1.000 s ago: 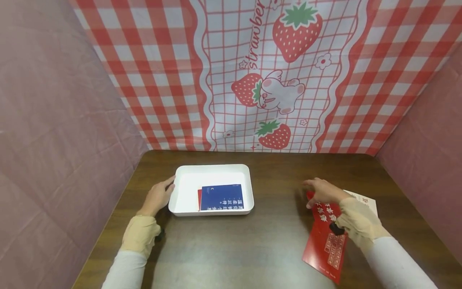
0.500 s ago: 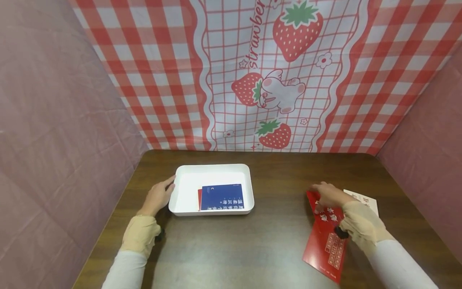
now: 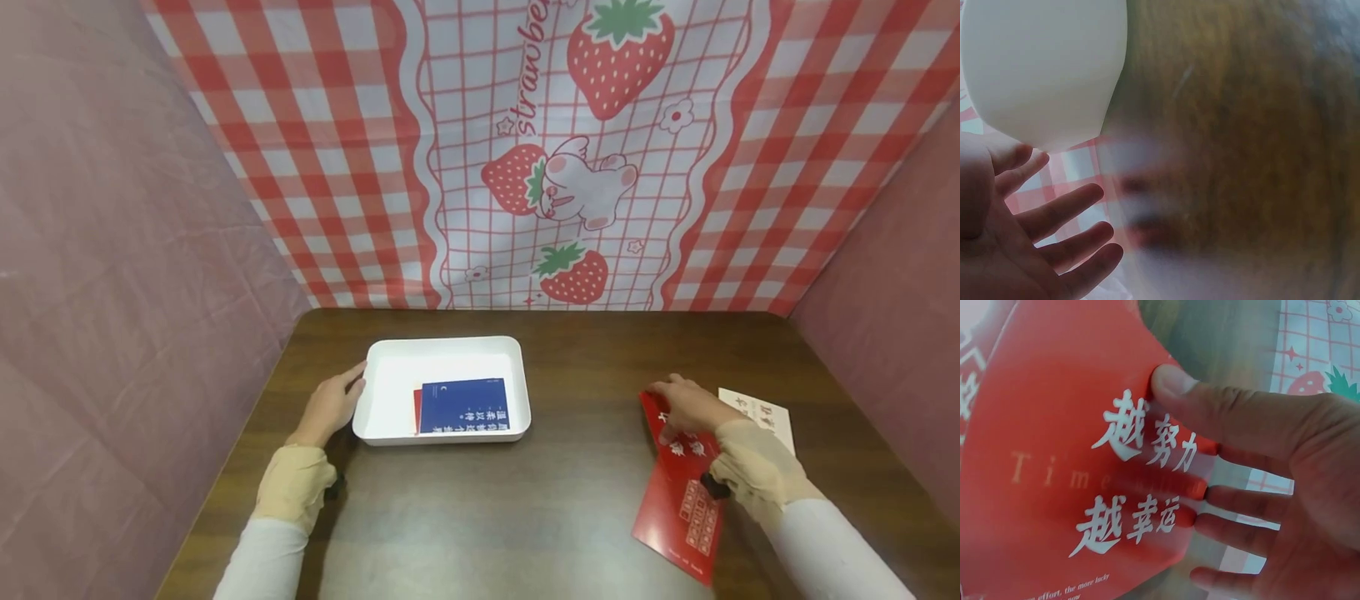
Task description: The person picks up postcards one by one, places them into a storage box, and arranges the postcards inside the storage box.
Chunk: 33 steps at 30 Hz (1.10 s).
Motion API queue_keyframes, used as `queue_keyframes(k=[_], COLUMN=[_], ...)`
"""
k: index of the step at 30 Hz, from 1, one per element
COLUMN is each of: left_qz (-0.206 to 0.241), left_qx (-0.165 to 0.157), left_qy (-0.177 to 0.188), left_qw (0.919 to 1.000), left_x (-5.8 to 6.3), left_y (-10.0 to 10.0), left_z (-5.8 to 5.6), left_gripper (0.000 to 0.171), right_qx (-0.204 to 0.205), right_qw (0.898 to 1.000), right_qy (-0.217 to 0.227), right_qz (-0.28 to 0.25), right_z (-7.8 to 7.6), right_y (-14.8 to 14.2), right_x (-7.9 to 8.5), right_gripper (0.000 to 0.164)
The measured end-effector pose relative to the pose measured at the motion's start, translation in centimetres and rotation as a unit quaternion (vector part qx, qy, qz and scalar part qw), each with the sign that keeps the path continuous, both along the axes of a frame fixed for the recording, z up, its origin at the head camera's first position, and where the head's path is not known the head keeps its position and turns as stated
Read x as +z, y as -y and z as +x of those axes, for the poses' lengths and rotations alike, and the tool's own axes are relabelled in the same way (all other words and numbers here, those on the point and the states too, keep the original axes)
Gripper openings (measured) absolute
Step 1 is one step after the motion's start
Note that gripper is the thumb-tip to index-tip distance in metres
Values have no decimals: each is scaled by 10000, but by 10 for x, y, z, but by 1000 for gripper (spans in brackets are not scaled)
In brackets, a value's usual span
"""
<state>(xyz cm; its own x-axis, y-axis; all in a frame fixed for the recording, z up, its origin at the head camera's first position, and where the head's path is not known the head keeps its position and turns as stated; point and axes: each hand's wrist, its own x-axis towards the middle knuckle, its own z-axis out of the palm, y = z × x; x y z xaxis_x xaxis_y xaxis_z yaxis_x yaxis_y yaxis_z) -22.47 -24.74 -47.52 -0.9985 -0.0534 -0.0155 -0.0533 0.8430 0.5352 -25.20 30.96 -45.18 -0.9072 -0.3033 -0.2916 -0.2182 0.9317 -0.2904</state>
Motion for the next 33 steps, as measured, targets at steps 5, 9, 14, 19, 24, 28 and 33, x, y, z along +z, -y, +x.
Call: queue_keyframes(k=[5,9,14,19,24,28,33], left_qz=[-13,-67,-73,-73,-28,8,-18], left_qx=[-9,-66,-84,-80,-9,-12,-7], left_qy=[-147,-224,-275,-330,-113,-112,-139], left_qw=[9999,9997,9996,9994,9999,9999,9999], left_x=[4,5,0,-1,0,-1,-1], left_y=[0,-1,2,2,-1,-1,-1], left_z=[-1,0,-2,-3,0,0,1], left_gripper=[45,45,46,46,45,45,46], right_qx=[65,106,181,180,111,148,328], right_qw=[9999,9997,9989,9986,9988,9983,9973], right_qy=[-126,-208,-372,-428,-463,-549,-651], right_qz=[-27,15,237,247,140,107,103], right_z=[-3,-3,-3,-4,-2,-1,-3], right_y=[-1,-1,4,4,1,0,-1], right_x=[1,2,3,3,1,0,2], right_gripper=[84,84,84,82,72,62,45])
